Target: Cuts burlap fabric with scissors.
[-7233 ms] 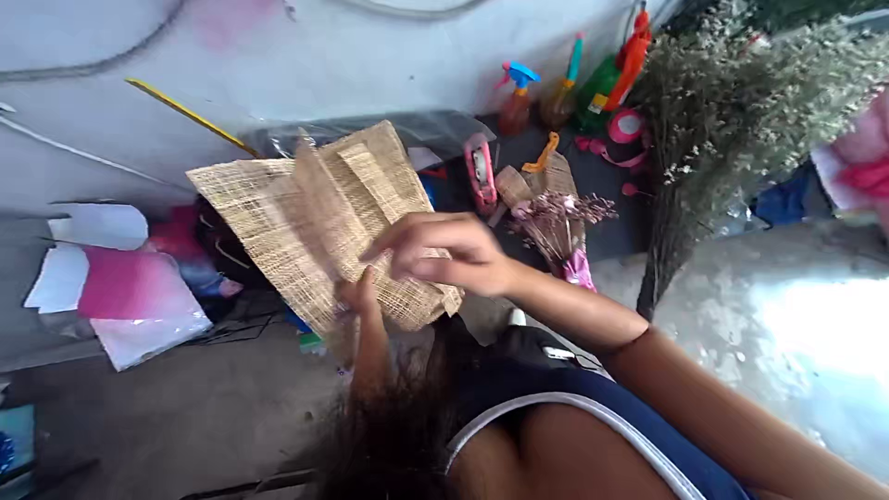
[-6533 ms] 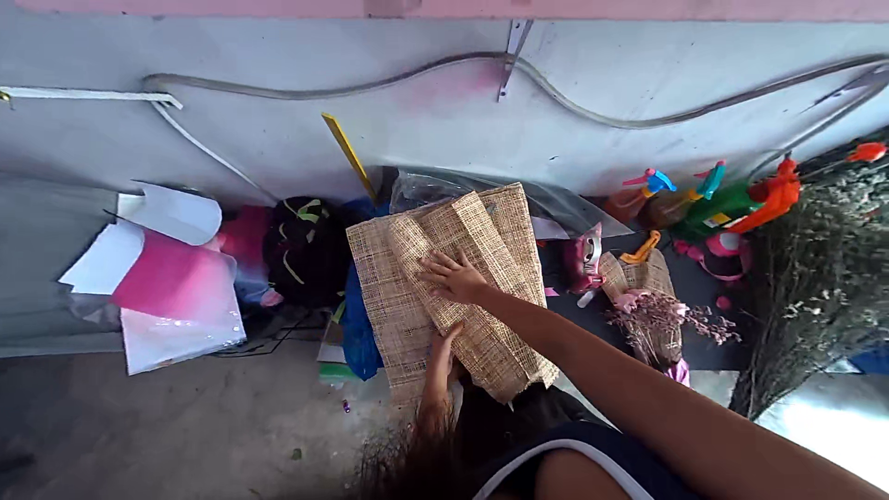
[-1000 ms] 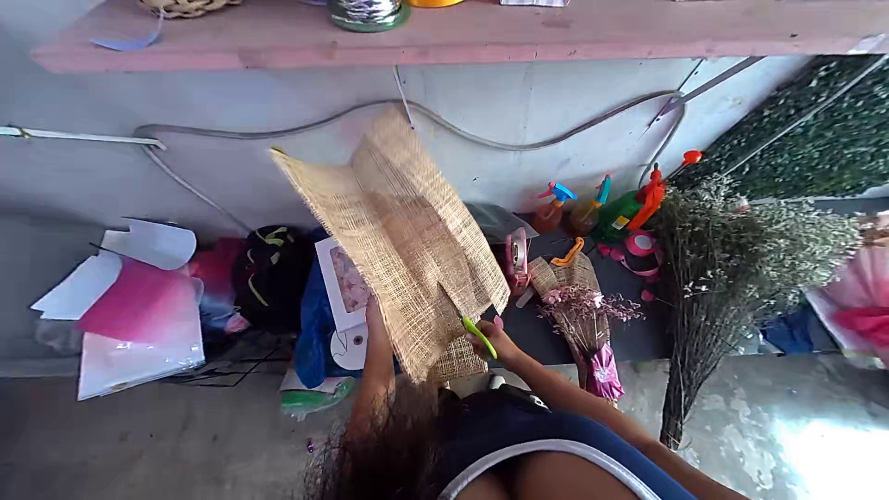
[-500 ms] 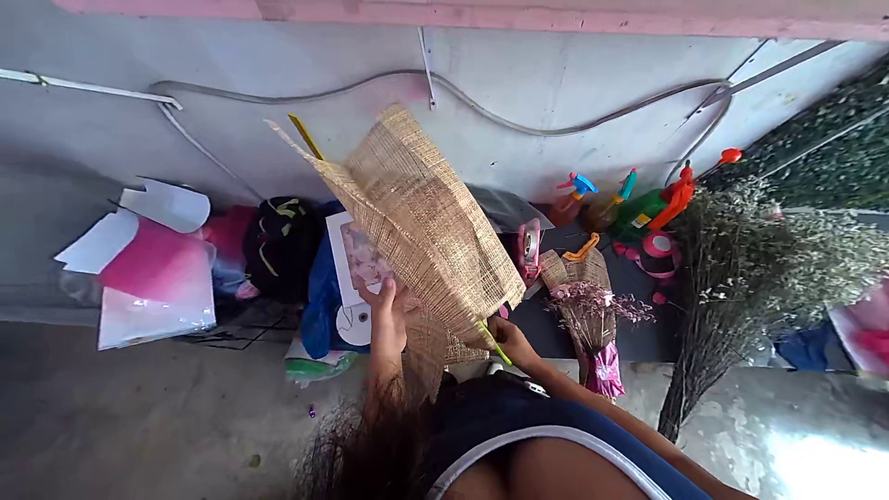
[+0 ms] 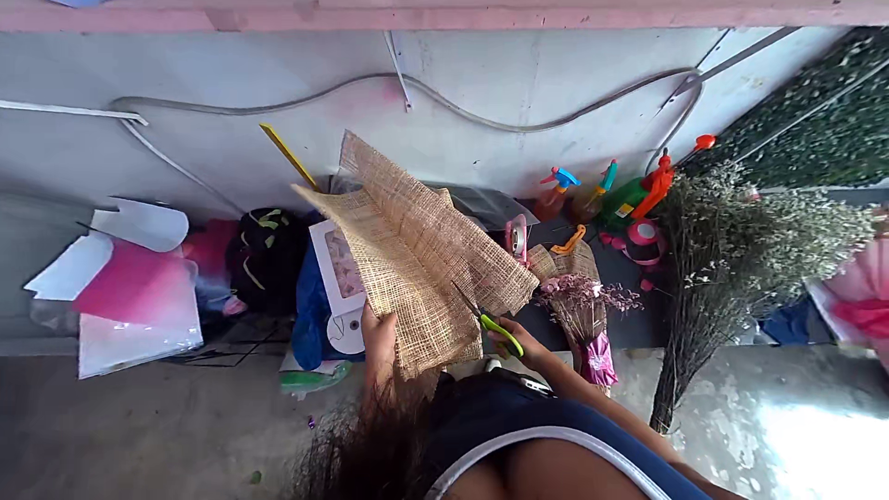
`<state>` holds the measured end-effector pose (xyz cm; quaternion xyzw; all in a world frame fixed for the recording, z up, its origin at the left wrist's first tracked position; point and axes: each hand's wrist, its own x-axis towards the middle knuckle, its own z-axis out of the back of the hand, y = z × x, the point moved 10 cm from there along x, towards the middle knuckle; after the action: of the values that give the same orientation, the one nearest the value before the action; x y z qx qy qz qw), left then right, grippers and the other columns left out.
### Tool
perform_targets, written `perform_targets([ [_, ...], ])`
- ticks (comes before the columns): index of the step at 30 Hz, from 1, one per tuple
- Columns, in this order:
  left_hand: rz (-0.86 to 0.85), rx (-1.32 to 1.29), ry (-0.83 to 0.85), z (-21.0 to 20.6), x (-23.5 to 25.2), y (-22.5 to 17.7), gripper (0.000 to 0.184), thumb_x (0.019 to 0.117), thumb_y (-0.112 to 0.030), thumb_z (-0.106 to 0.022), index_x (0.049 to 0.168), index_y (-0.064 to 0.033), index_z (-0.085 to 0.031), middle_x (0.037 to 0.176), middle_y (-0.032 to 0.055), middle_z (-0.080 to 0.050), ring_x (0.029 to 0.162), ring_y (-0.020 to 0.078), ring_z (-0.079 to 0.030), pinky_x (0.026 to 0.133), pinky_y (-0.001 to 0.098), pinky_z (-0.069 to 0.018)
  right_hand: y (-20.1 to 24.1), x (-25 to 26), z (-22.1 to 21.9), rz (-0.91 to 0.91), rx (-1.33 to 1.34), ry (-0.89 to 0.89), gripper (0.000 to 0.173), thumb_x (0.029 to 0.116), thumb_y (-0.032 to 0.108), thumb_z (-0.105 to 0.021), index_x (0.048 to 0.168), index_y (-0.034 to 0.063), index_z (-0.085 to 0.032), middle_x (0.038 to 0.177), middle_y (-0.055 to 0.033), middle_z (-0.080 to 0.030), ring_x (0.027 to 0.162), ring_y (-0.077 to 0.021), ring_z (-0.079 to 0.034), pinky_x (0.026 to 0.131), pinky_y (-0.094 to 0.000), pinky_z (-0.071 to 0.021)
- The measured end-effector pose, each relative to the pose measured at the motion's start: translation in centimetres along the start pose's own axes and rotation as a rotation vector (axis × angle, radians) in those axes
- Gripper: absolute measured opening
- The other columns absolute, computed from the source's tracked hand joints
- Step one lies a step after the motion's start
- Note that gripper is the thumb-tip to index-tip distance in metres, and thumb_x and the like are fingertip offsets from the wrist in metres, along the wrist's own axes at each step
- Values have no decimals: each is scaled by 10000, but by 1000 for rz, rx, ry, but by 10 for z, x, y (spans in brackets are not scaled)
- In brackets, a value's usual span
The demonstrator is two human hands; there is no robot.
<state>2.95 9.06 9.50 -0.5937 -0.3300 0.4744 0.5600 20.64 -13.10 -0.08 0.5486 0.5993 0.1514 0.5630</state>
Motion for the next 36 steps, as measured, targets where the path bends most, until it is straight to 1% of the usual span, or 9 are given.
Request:
perform_targets([
  [3, -59, -13, -24, 6, 3, 10, 485, 830, 139, -487, 1315, 129, -472, 1111, 131, -638, 956, 25, -629, 841, 203, -532, -18, 8, -12, -47, 116, 90, 252, 1010, 260, -497, 1197, 93, -517, 751, 34, -600, 595, -58, -568, 567, -218, -497],
  [9, 2, 52, -96, 11, 18, 43, 387, 883, 156, -478, 1266, 131, -530, 1118, 183, -643, 985, 105, -627, 877, 277, -522, -32, 21, -15, -45, 130, -95, 147, 1051, 139, -533, 999, 11, -585, 658, 9, -595, 507, -62, -547, 485, -209, -475],
  [12, 67, 4, -236, 12, 21, 56, 190, 923, 46, -443, 1049, 82, -581, 907, 114, -588, 820, 120, -578, 757, 308, -492, -37, 25, -8, -35, 15, -85, 123, 1025, 128, -568, 997, 8, -569, 639, 23, -589, 497, -60, -548, 495, -217, -486],
  [16, 206, 132, -36, -9, 29, 69, 528, 975, -161, -693, 1388, 99, -491, 1324, 275, -597, 1245, 305, -582, 1084, 460, -442, -49, 21, -19, -97, 175, 47, 273, 1102, 249, -374, 1066, 48, -555, 721, 8, -610, 573, -78, -579, 545, -225, -507],
  [18, 228, 291, 61, -18, 33, 78, 551, 854, -99, -807, 1299, 108, -557, 1237, 280, -642, 1180, 328, -629, 1043, 489, -490, -51, 11, -38, -214, 368, 184, 501, 1077, 465, -213, 1039, 112, -567, 801, 14, -633, 671, -92, -600, 643, -250, -520],
  [20, 229, 437, 111, -20, 35, 79, 457, 877, -93, -776, 1241, 120, -601, 1193, 297, -656, 1160, 362, -635, 1036, 521, -478, -47, -2, -46, -364, 501, 180, 604, 1067, 544, -171, 986, 115, -588, 779, 15, -626, 654, -88, -595, 639, -241, -516],
  [24, 243, 619, 147, -23, 35, 61, 374, 992, -131, -650, 1253, 131, -590, 1224, 329, -633, 1208, 415, -604, 1071, 555, -431, -21, -19, -47, -351, 361, 90, 417, 1116, 377, -249, 1202, 86, -536, 721, 18, -584, 554, -73, -566, 536, -214, -507],
  [28, 222, 496, 177, -28, 31, 44, 345, 994, -76, -633, 1271, 122, -580, 1220, 312, -640, 1190, 385, -617, 1058, 535, -447, -1, -28, -32, -150, -30, -63, 308, 1082, 218, -467, 1304, 12, -517, 737, 15, -570, 556, -55, -520, 519, -207, -447],
  [36, 171, 248, 205, -38, 6, 2, 275, 968, 1, -637, 1217, 104, -583, 1109, 206, -663, 999, 176, -650, 923, 358, -525, 27, -48, -28, -66, 72, -77, 281, 1073, 218, -429, 1266, 35, -520, 716, 30, -572, 555, -51, -535, 526, -199, -469],
])
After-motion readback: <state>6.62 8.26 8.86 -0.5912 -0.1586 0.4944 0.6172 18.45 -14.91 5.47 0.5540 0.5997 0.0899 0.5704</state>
